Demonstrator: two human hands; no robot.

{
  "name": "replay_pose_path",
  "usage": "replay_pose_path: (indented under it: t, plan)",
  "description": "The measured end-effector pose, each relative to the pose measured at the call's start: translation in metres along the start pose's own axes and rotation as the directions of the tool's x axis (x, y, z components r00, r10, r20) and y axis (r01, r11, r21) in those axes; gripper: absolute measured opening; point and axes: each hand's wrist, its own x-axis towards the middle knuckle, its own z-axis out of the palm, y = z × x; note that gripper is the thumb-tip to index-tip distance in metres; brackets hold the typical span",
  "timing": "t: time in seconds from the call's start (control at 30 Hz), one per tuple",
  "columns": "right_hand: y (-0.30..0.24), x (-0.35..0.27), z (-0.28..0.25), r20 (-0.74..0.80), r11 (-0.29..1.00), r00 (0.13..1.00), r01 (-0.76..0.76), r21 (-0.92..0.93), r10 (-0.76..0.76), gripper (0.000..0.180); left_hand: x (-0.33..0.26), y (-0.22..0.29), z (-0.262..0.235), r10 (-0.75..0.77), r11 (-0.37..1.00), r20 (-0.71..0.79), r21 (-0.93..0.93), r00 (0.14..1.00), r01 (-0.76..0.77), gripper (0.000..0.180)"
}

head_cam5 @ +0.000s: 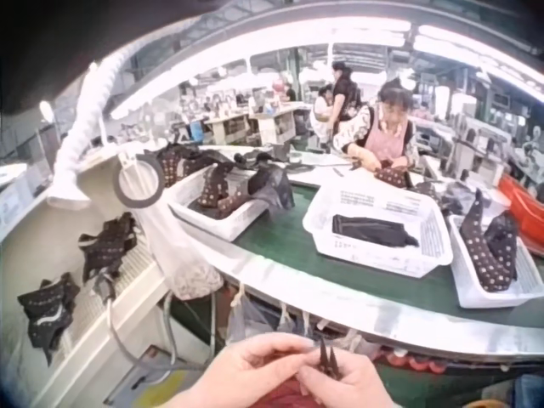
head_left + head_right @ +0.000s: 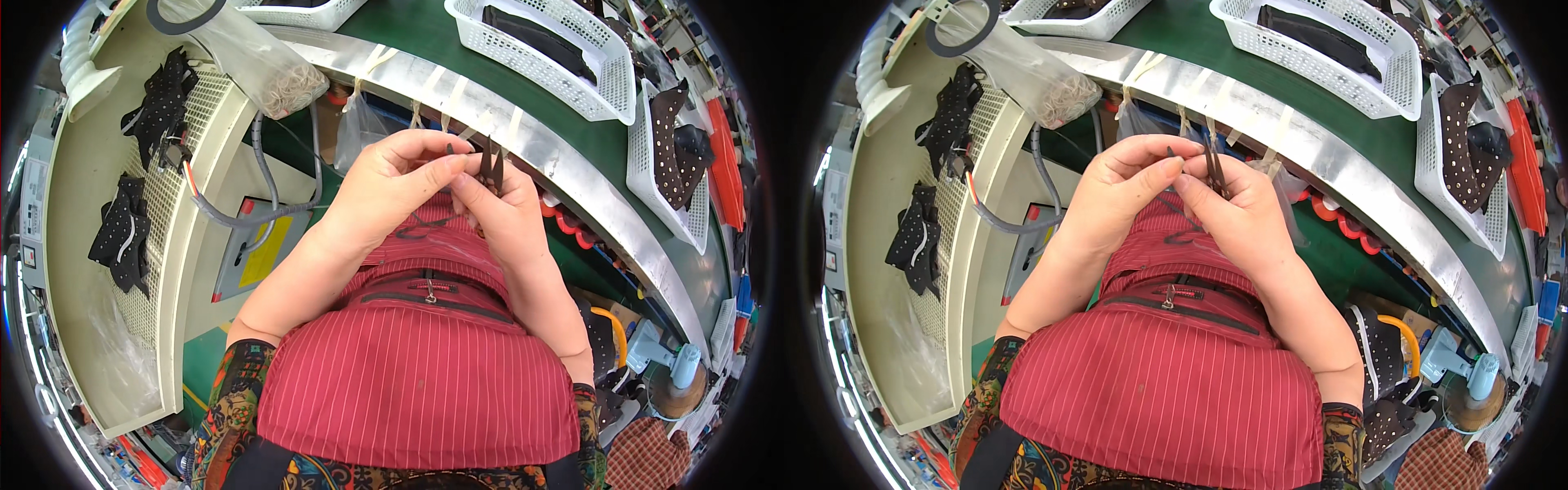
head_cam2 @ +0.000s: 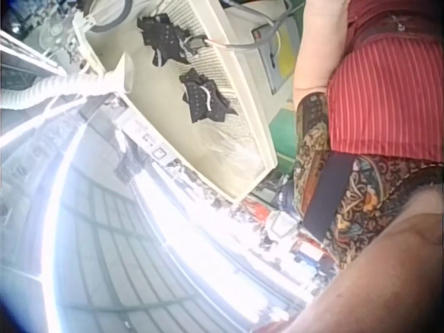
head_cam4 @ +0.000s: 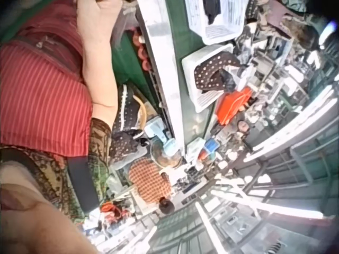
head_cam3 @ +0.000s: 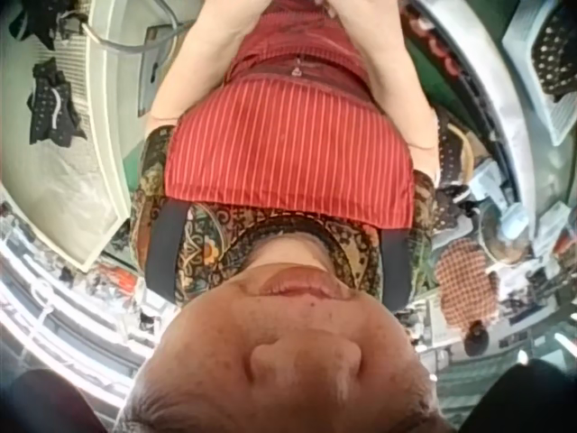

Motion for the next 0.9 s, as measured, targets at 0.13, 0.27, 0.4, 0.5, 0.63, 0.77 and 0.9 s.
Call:
replay_pose_path:
  t: [0.13,0.27,0.4,0.5,0.63,0.77,0.9]
  plan:
    - [0.003,-0.001,0.001,-0.007,1.0,1.0,0.026,-0.015,-0.027,0.013,0.003,0.001,-0.004,0.131,0.982,-0.132,0.155,0.983,-0.11,0.012]
    - [0.003,-0.001,0.001,-0.003,0.983,0.992,0.122,-0.138,-0.124,0.012,0.0,-0.002,-0.011,0.258,0.906,-0.17,0.384,0.951,-0.177,0.012]
    - [0.003,-0.002,-0.002,-0.019,0.971,0.993,0.11,-0.214,-0.116,0.011,0.003,-0.001,-0.014,0.296,0.914,-0.254,0.355,0.921,-0.196,0.014]
    - [0.008,-0.004,-0.007,-0.041,0.969,0.995,0.08,-0.234,-0.092,0.011,0.005,0.006,-0.025,0.317,0.911,-0.329,0.367,0.89,-0.188,0.014]
    - [0.014,-0.011,-0.018,-0.107,0.979,0.994,-0.027,-0.204,0.005,0.01,0.006,0.012,-0.047,0.308,0.921,-0.446,0.361,0.84,-0.146,0.01]
    - [0.009,-0.015,-0.019,-0.115,0.935,0.992,-0.094,-0.341,0.058,0.009,0.001,0.002,-0.057,0.283,0.946,-0.49,0.283,0.825,-0.157,0.009]
    - [0.026,-0.02,-0.031,-0.193,0.96,0.977,-0.135,-0.245,0.089,0.008,0.009,-0.001,-0.061,0.246,0.969,-0.481,0.1,0.842,-0.226,0.01]
